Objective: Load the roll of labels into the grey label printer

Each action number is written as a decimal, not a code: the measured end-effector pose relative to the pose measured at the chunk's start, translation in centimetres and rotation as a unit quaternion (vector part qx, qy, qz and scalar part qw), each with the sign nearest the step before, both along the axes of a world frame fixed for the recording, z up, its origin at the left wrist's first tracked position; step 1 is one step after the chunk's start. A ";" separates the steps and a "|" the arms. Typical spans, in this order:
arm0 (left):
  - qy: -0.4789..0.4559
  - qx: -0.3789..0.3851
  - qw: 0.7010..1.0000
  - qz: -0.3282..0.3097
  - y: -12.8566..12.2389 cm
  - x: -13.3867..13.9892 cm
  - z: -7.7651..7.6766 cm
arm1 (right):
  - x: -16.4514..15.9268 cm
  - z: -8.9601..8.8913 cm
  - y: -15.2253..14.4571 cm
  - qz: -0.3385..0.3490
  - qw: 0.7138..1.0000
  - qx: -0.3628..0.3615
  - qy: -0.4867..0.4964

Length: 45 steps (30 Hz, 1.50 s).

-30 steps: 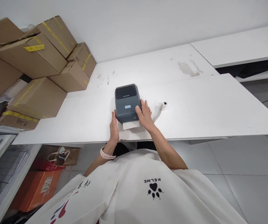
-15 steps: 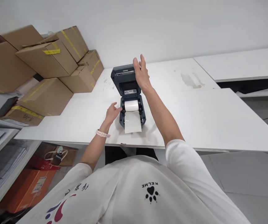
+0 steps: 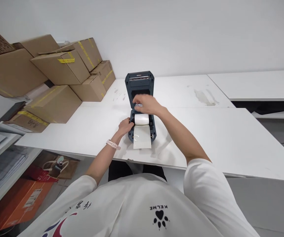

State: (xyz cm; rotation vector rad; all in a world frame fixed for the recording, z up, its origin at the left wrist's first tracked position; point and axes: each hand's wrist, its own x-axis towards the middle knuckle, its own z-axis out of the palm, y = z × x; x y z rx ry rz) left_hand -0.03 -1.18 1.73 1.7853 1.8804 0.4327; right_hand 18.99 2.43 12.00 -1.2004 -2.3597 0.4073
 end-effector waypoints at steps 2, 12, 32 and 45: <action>0.024 -0.007 1.000 -0.003 0.0 0.1 0.0 | -1.0 -1.6 -0.2 0.024 0.982 -0.079 -0.172; 0.024 -0.023 0.999 0.005 -0.1 0.1 0.0 | 1.4 -1.3 0.6 0.115 0.963 -0.178 -0.166; -0.022 -0.023 0.999 0.032 0.3 -0.1 -0.6 | 18.1 -11.6 1.5 -0.248 0.905 -0.213 0.274; -0.059 -0.019 0.997 0.044 0.2 0.0 -1.0 | 16.8 -13.2 -11.6 -0.129 0.885 -0.299 0.333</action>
